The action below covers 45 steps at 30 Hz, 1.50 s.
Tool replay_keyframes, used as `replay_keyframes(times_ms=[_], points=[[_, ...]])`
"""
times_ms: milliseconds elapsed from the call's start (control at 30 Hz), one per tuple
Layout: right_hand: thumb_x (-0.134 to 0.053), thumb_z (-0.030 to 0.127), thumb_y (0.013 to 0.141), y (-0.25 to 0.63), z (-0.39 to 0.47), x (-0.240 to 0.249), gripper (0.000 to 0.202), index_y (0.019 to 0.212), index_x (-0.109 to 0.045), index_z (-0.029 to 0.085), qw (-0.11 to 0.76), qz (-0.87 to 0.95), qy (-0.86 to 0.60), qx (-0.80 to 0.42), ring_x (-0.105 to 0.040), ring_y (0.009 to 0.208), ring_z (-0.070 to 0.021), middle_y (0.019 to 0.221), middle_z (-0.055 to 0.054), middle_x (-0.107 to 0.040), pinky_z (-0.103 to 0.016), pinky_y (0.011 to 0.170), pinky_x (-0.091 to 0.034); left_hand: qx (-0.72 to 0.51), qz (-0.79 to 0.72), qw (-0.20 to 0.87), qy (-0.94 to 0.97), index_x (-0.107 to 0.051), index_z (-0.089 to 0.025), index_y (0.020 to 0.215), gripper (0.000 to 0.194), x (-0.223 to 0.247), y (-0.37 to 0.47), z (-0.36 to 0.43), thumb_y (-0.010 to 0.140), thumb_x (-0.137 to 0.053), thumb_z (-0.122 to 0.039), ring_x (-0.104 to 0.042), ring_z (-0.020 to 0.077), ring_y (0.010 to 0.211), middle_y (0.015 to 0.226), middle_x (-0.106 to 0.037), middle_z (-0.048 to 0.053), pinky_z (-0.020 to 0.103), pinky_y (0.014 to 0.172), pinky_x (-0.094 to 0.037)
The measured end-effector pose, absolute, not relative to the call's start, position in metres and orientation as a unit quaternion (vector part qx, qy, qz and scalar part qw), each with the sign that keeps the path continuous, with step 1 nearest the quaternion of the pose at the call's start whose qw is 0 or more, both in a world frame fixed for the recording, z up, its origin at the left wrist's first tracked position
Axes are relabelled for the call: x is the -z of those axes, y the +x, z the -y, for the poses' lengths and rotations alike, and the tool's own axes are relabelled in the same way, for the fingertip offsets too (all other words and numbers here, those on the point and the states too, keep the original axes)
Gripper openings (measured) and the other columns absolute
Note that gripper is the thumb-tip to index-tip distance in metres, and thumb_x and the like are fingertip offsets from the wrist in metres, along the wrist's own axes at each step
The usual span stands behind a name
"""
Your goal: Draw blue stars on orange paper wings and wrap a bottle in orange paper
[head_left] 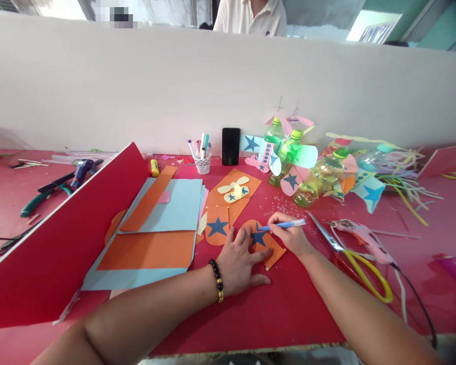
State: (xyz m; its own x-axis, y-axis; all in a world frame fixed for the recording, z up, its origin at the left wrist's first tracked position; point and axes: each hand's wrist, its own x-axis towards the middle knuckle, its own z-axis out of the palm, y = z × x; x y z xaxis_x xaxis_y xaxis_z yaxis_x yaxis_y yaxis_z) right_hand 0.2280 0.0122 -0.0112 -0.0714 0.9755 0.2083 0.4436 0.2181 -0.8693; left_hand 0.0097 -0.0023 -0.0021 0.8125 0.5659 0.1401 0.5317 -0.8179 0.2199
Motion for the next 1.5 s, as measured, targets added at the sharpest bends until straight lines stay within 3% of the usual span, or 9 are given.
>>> replay_keyframes(times_ms=[1500], points=[[-0.054, 0.028, 0.083, 0.2256, -0.0111, 0.0079, 0.014, 0.072, -0.055, 0.020, 0.413, 0.658, -0.544, -0.318, -0.049, 0.057, -0.0137, 0.060, 0.002, -0.053, -0.026, 0.055, -0.038, -0.102, -0.290, 0.085, 0.948, -0.047, -0.039, 0.136, 0.069, 0.0027, 0.0096, 0.0021, 0.080, -0.039, -0.077, -0.028, 0.0351, 0.127, 0.137, -0.041, 0.013, 0.058, 0.104, -0.022]])
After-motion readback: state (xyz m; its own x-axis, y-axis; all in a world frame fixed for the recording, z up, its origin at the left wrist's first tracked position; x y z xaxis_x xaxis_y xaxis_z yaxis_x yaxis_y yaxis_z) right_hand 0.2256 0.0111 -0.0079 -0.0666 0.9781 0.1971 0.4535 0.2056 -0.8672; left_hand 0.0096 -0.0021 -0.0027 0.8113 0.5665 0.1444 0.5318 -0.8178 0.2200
